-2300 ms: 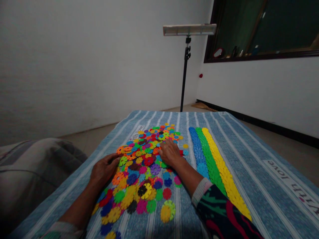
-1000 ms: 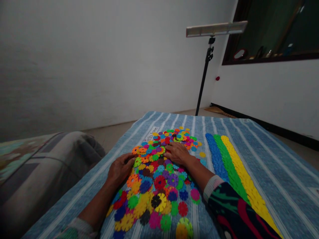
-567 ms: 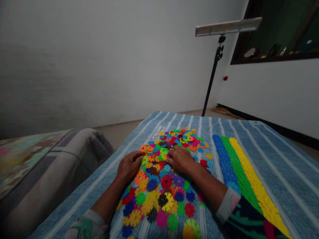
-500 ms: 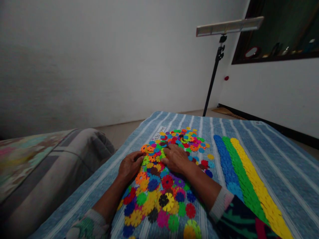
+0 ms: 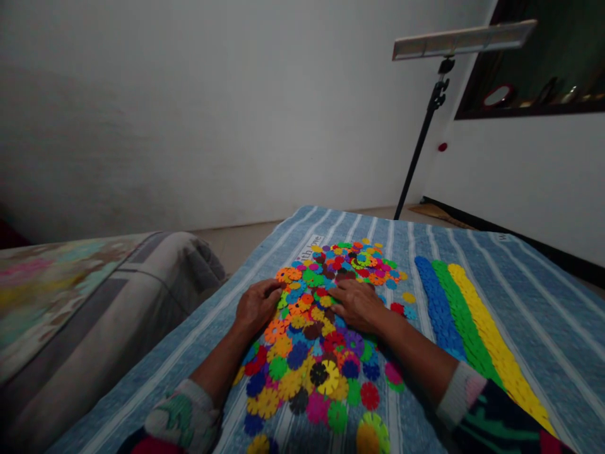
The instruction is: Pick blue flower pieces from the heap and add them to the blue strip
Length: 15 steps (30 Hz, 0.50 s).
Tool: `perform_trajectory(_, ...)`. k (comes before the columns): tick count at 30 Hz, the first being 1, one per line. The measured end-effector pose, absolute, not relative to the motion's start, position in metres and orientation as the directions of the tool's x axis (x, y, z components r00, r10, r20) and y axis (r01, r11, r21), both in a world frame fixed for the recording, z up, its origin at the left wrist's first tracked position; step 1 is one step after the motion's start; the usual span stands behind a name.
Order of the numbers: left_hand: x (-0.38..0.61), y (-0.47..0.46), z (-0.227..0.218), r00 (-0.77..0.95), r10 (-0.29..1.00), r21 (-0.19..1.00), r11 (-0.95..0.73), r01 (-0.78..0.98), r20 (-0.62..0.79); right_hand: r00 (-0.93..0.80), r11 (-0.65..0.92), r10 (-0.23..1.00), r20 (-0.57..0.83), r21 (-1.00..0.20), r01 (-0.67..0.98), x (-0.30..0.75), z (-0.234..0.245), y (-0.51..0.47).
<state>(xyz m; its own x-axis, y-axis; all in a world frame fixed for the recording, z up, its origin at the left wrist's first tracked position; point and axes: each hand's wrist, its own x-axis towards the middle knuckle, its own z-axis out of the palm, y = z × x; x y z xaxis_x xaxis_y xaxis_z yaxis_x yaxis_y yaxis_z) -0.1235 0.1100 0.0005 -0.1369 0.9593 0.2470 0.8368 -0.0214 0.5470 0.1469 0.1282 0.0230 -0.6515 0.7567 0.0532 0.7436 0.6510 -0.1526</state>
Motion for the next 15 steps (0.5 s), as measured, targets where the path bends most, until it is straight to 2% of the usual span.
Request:
perform_trajectory(3,-0.124,0.111,0.000,-0.128,0.959,0.549,-0.032,0.835,0.251,-0.552,0.553,0.832,0.048,-0.144,0.821,0.157,0.026,0.141)
perform_trajectory(5,-0.125,0.111,-0.001,-0.128,0.958,0.551,-0.036,0.834,0.258,-0.552,0.558,0.830,0.084,-0.160,0.814,0.151,0.028,0.144)
perform_trajectory(10,-0.126,0.112,-0.004,-0.112,0.953,0.548,-0.065,0.834,0.283,-0.661,0.686,0.728,0.184,-0.201,0.699,0.104,0.028,0.136)
perform_trajectory(15,-0.127,0.114,-0.007,-0.111,0.948,0.562,-0.080,0.823,0.297,-0.754,0.785,0.620,0.216,-0.171,0.596,0.074,0.022,0.123)
